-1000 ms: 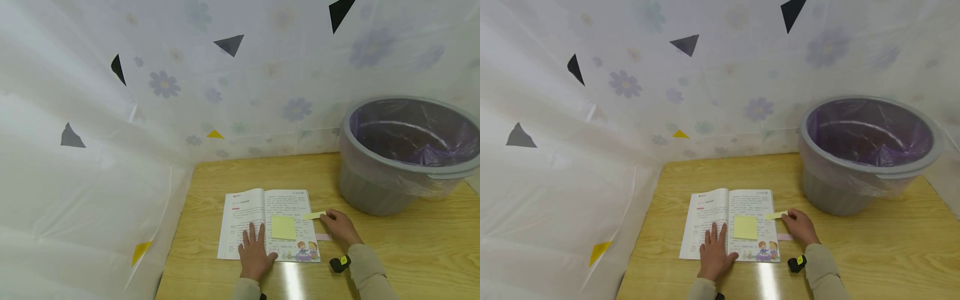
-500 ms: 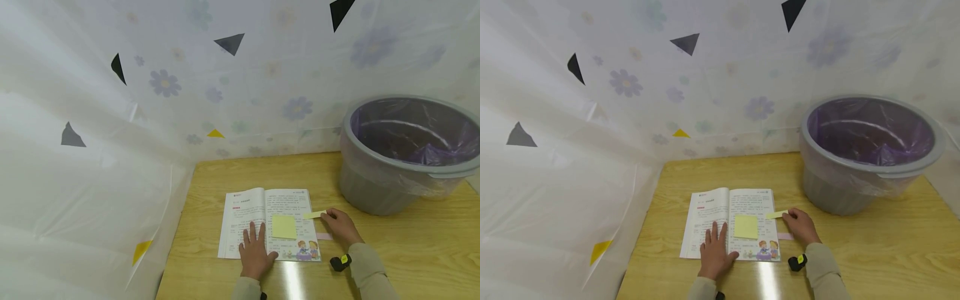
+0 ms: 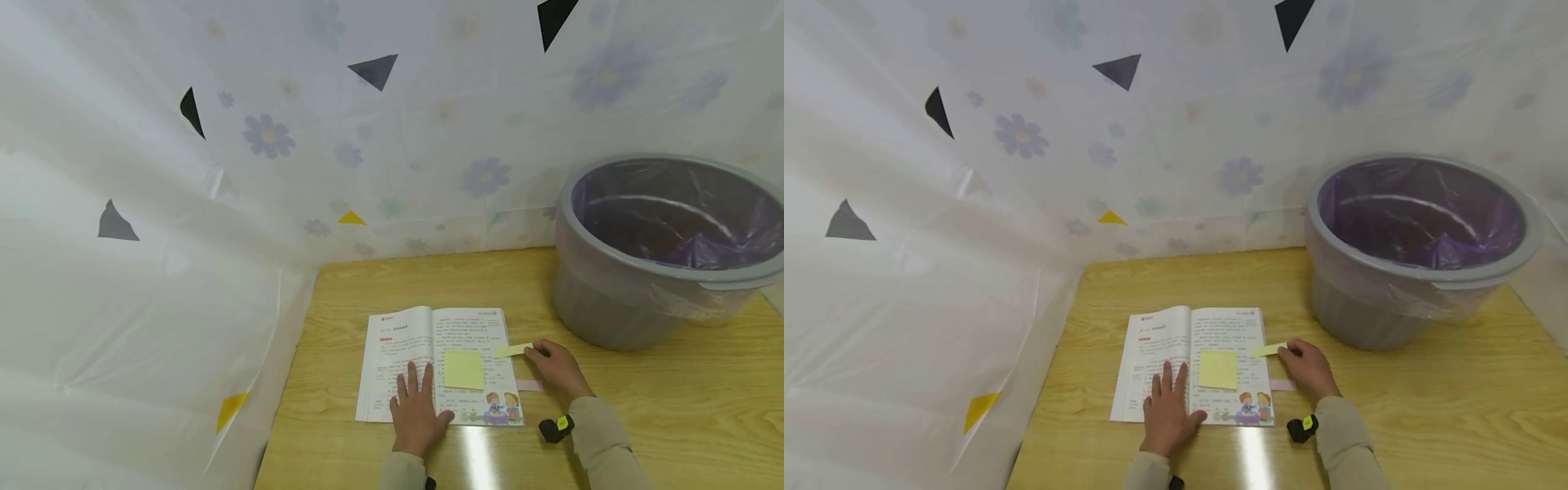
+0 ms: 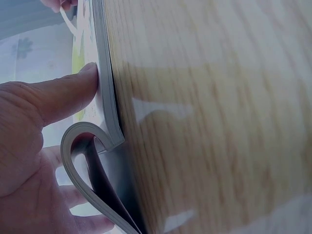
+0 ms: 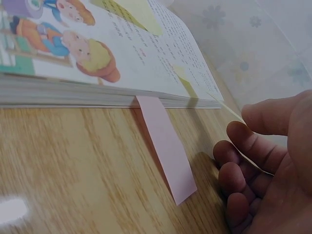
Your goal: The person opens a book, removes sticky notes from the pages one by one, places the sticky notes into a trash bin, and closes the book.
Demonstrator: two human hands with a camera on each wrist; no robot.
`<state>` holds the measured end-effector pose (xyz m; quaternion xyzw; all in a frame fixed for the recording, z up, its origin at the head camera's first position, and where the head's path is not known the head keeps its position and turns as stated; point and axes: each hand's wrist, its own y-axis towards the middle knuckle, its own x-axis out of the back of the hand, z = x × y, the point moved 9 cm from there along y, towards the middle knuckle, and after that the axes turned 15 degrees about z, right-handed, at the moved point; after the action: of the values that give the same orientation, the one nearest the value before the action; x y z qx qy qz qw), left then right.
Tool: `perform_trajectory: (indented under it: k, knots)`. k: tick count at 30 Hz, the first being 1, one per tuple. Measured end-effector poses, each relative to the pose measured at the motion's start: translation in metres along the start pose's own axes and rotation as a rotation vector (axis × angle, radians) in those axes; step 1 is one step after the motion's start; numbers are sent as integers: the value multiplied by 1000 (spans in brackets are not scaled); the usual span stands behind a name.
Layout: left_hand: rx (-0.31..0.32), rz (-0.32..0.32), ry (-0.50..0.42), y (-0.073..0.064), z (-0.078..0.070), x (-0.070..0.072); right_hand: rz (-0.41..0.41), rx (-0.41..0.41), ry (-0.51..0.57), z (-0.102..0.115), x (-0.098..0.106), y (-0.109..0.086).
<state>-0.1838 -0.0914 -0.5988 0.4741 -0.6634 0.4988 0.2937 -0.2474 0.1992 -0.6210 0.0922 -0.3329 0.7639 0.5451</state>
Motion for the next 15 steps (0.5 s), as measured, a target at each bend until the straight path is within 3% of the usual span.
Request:
perform_trajectory:
  k: [15]
  knots:
    - [4, -2, 12, 2, 2, -3, -6, -4, 12, 0, 0, -2]
